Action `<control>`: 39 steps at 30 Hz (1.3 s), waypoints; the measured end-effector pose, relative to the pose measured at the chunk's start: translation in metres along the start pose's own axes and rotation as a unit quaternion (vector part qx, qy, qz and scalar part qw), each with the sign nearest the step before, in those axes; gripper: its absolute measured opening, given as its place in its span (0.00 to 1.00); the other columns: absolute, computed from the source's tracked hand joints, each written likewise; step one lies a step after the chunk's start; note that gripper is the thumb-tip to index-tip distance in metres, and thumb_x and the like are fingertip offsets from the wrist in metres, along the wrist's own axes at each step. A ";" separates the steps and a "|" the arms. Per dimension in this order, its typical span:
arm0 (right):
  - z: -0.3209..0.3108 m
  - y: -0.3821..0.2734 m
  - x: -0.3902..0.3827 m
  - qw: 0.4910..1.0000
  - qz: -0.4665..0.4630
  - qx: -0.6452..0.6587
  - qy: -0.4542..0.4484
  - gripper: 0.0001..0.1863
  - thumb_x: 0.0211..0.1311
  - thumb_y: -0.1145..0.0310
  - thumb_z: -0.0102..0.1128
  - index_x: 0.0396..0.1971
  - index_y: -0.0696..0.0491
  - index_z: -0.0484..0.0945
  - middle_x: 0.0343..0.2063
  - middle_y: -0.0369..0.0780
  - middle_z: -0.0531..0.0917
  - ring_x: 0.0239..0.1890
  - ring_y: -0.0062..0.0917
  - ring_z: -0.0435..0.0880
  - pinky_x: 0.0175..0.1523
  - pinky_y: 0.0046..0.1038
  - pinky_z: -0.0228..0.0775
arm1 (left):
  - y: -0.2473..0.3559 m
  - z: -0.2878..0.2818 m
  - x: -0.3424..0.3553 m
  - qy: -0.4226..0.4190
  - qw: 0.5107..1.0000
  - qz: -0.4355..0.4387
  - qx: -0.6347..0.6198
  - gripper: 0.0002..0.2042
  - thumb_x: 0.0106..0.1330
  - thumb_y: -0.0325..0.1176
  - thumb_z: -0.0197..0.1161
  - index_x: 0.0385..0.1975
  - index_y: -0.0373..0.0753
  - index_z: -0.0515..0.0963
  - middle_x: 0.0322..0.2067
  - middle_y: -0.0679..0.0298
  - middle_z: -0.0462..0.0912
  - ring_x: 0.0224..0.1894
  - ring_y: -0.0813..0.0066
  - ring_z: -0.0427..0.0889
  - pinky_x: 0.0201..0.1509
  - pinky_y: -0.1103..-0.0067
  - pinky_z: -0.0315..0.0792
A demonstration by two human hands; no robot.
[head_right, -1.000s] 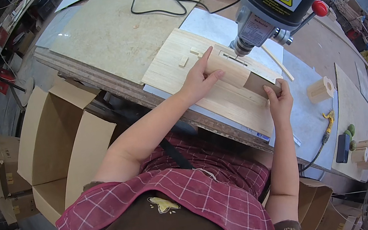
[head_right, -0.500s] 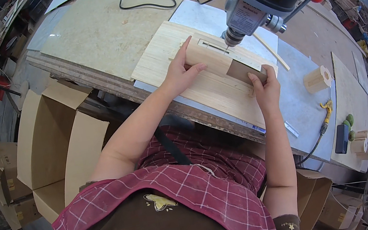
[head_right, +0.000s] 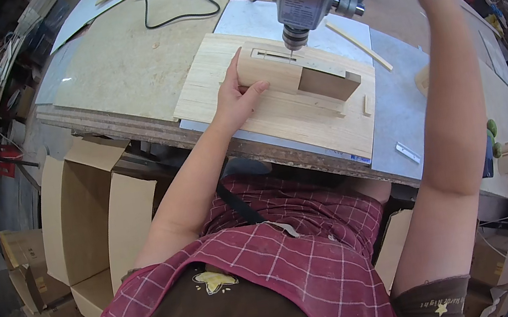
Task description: Using a drill press to process cylindrical wooden blocks and placing the finished parts into a cardboard box.
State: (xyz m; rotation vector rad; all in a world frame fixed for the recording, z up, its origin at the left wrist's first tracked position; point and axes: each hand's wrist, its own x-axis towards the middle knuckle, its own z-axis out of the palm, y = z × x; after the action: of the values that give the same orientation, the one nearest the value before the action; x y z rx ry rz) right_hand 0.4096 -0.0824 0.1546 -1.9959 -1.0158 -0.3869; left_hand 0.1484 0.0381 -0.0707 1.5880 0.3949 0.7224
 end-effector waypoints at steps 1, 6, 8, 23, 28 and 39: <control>0.004 0.004 0.006 0.998 0.032 -0.018 -0.058 0.26 0.57 0.46 0.38 0.32 0.55 0.75 0.22 0.37 0.75 0.22 0.21 0.68 0.30 0.22 0.60 | 0.003 -0.001 -0.001 -0.001 1.000 -0.001 0.001 0.37 0.51 0.26 0.62 0.60 0.38 0.48 0.48 0.54 0.66 0.41 0.74 0.73 0.40 0.82 0.70; -0.002 -0.020 -0.021 0.988 -0.079 -0.129 0.023 0.23 0.57 0.51 0.40 0.26 0.57 0.74 0.18 0.39 0.73 0.21 0.23 0.69 0.30 0.25 0.61 | 0.008 -0.001 -0.002 0.000 1.000 -0.025 0.014 0.37 0.52 0.26 0.62 0.60 0.38 0.47 0.46 0.55 0.68 0.40 0.74 0.73 0.40 0.82 0.70; -0.011 -0.042 -0.049 0.976 -0.123 -0.162 0.071 0.22 0.57 0.52 0.41 0.25 0.57 0.74 0.17 0.40 0.73 0.21 0.24 0.69 0.30 0.26 0.61 | 0.000 0.002 0.000 0.000 1.000 0.000 0.019 0.37 0.52 0.28 0.61 0.61 0.41 0.47 0.44 0.57 0.70 0.35 0.78 0.74 0.32 0.84 0.70; 0.031 -0.067 -0.183 0.982 -0.137 -0.068 0.113 0.06 0.54 0.71 0.52 0.20 0.55 0.71 0.13 0.40 0.68 0.15 0.31 0.68 0.20 0.27 0.59 | -0.001 0.001 -0.002 0.015 1.000 0.010 0.016 0.36 0.53 0.28 0.62 0.61 0.45 0.49 0.42 0.61 0.73 0.34 0.80 0.74 0.31 0.85 0.70; 0.053 -0.053 -0.198 0.980 -0.137 -0.045 0.135 0.04 0.54 0.72 0.53 0.22 0.55 0.72 0.15 0.39 0.69 0.15 0.28 0.68 0.20 0.26 0.57 | 0.007 -0.001 -0.003 0.002 1.000 -0.027 0.005 0.37 0.51 0.25 0.61 0.60 0.39 0.48 0.47 0.54 0.68 0.42 0.74 0.73 0.43 0.82 0.70; 0.089 -0.019 -0.207 0.969 -0.177 -0.044 0.166 0.02 0.51 0.73 0.54 0.26 0.55 0.73 0.18 0.38 0.71 0.23 0.28 0.69 0.29 0.27 0.56 | -0.003 -0.002 -0.001 0.007 1.000 0.024 0.013 0.37 0.51 0.25 0.61 0.60 0.38 0.47 0.48 0.54 0.68 0.42 0.74 0.73 0.42 0.82 0.70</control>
State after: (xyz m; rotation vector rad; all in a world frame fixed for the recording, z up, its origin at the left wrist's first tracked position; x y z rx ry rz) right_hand 0.2574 -0.1127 -0.0102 -1.7425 -1.1506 -0.9410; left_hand 0.1469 0.0400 -0.0738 1.6230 0.3791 0.7684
